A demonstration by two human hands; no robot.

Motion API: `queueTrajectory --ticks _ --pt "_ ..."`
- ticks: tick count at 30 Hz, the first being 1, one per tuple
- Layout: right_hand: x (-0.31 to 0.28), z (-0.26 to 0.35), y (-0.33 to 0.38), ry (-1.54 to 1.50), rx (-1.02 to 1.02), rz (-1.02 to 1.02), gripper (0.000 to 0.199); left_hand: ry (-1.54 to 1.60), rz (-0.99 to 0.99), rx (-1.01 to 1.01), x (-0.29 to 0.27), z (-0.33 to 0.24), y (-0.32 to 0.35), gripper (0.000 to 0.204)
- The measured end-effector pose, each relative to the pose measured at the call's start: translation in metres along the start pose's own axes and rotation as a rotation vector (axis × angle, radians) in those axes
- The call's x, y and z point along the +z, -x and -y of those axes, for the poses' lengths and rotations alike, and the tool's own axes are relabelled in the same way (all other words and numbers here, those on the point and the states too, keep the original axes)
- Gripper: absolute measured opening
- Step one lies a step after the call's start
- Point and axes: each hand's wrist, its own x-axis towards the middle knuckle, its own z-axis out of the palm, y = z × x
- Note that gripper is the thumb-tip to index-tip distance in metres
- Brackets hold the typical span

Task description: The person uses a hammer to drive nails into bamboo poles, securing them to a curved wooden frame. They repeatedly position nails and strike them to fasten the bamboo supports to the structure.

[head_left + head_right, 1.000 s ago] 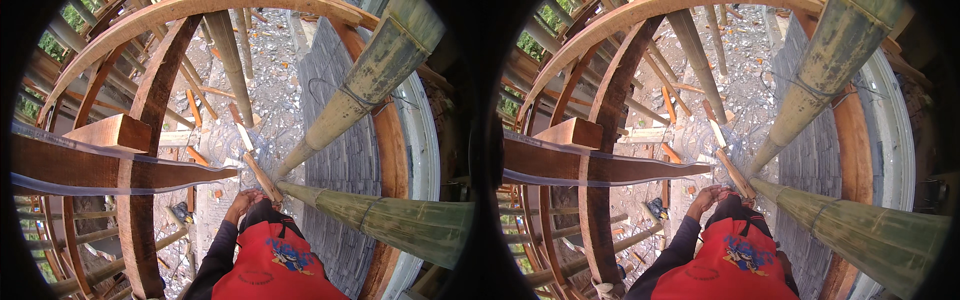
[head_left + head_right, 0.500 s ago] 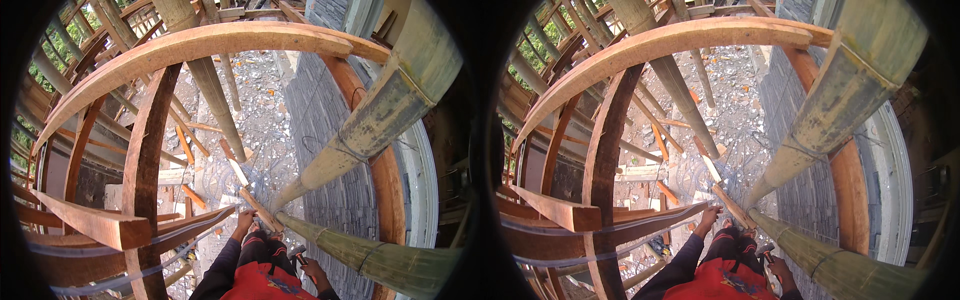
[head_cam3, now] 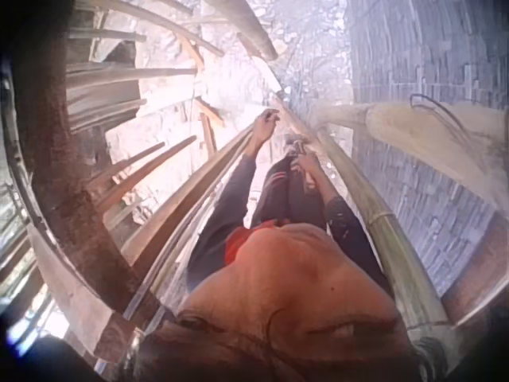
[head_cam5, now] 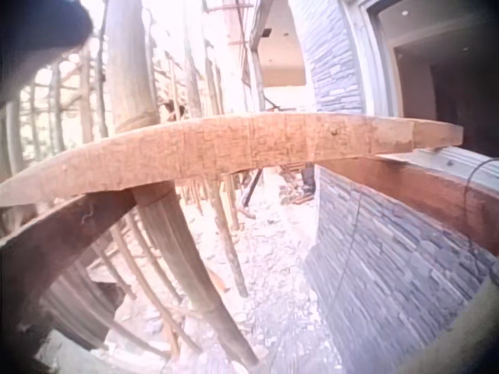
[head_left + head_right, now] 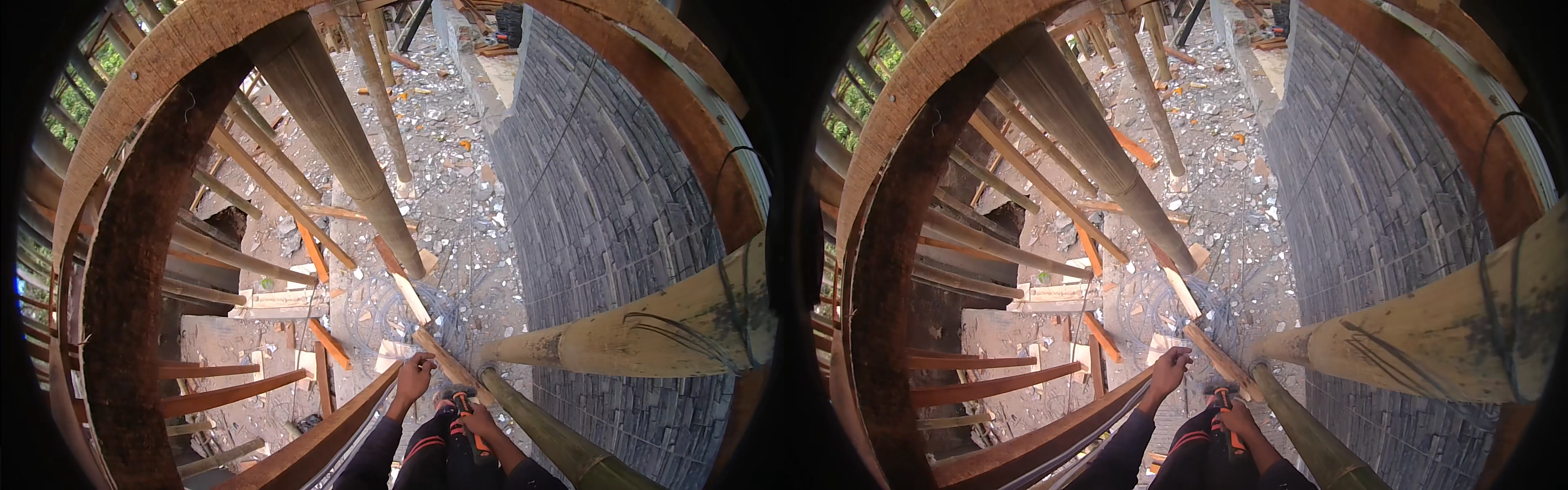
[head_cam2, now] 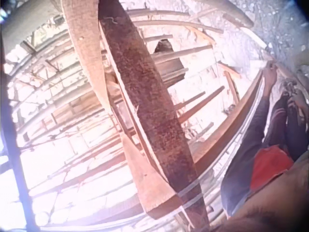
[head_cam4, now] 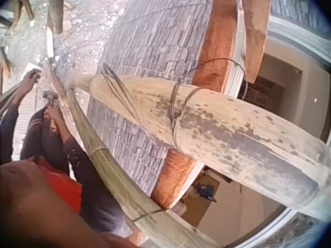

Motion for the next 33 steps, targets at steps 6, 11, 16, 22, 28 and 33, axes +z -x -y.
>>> queueTrajectory --ticks 6,11,16,22,28,33 --pt "0.005 0.047 -0.077 -0.167 0.032 -0.232 0.029 0.183 -0.072 0.004 -0.019 -0.023 -0.007 0.022" --pt "-0.001 0.083 -0.116 -0.517 0.033 -0.268 0.018 0.207 -0.066 0.088 -0.025 -0.038 -0.006 0.020" --pt "-0.009 0.092 -0.176 -0.755 0.171 -0.175 0.006 0.092 -0.212 0.130 -0.040 -0.050 -0.006 0.017" --pt "-0.029 0.085 -0.264 -0.848 0.264 -0.189 0.009 0.089 -0.281 -0.029 -0.058 -0.052 -0.006 0.013" --pt "-0.064 0.072 -0.327 -1.083 0.187 -0.149 0.010 0.261 -0.405 -0.383 -0.083 -0.012 -0.001 0.030" --pt "-0.103 0.060 -0.370 -1.029 0.148 -0.186 0.010 0.681 -0.680 -0.663 -0.097 0.031 0.012 0.029"
